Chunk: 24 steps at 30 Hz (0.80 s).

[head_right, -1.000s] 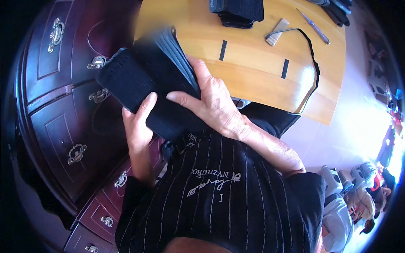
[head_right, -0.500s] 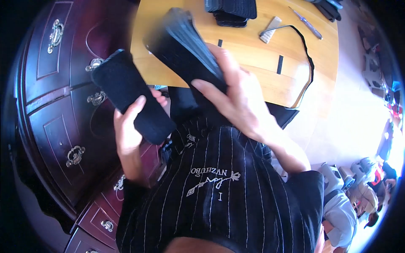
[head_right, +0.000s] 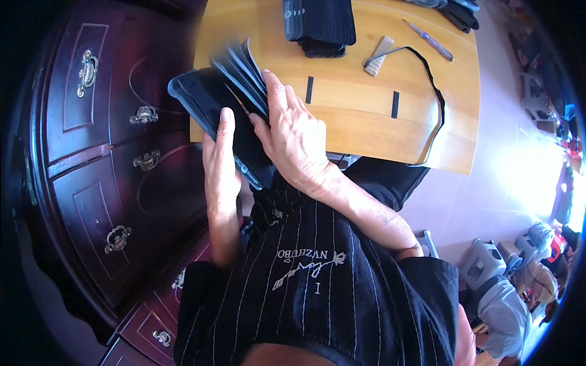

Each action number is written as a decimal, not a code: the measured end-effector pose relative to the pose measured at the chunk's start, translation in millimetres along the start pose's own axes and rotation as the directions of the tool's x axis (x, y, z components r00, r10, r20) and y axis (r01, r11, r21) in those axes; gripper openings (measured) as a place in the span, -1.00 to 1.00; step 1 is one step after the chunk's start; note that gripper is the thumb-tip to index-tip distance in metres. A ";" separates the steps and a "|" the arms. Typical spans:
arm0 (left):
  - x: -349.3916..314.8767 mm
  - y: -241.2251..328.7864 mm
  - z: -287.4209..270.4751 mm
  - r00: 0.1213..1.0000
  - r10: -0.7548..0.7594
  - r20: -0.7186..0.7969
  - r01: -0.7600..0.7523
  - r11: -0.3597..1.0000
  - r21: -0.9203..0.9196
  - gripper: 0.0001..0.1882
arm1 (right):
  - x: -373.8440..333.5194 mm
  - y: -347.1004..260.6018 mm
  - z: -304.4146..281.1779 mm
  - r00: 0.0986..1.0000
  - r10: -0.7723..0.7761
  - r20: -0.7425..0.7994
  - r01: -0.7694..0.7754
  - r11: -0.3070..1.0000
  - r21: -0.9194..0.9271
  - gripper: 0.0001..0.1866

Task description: The person is threading a thin black strap through grey fabric sleeves and then organizing the assembled pieces.

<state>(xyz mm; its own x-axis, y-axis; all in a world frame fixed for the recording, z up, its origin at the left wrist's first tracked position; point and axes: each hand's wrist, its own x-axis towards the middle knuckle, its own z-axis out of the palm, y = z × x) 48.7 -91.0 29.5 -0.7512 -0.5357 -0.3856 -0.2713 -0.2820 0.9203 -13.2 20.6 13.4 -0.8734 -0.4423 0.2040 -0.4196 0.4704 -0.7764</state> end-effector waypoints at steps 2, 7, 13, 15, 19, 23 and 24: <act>2.4 -0.6 4.9 1.000 0.013 0.007 -0.013 1.000 -0.013 -0.31 | -0.4 -1.8 0.6 1.000 0.015 0.003 -0.015 0.999 -0.039 -0.34; 7.8 -3.7 4.5 0.993 0.032 0.116 -0.024 0.997 -0.073 -0.27 | -1.6 -4.0 3.1 0.999 -0.035 -0.001 0.035 0.996 -0.081 -0.31; 6.4 0.7 5.1 0.976 -0.064 0.207 0.115 0.963 -0.245 -0.27 | -0.4 0.3 -4.2 0.997 -0.005 0.079 0.008 0.999 -0.044 -0.18; 4.1 4.6 5.0 0.979 -0.072 0.191 0.113 0.971 -0.212 -0.28 | -0.6 0.6 -3.6 0.996 -0.025 0.089 0.028 0.999 -0.032 -0.13; 5.7 1.8 6.3 0.978 -0.047 0.203 0.093 0.970 -0.224 -0.27 | -1.4 4.8 1.0 0.996 -0.036 0.081 0.035 0.999 0.011 -0.09; 11.6 -3.3 0.6 0.971 -0.094 0.219 0.140 0.969 -0.203 -0.30 | -0.2 7.3 1.8 0.993 0.010 0.119 -0.015 0.999 0.038 -0.16; 16.5 -13.8 -7.0 0.977 -0.061 0.204 0.079 0.993 -0.083 -0.30 | 0.9 6.1 0.1 0.993 0.010 0.120 -0.015 0.999 0.037 -0.16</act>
<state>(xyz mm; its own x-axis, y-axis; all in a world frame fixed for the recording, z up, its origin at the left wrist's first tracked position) 44.3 -101.5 10.0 -0.8404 -0.3438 -0.4190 -0.2791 -0.3881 0.8783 -16.5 22.9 8.8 -0.8415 -0.5261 0.1227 -0.3970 0.4483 -0.8009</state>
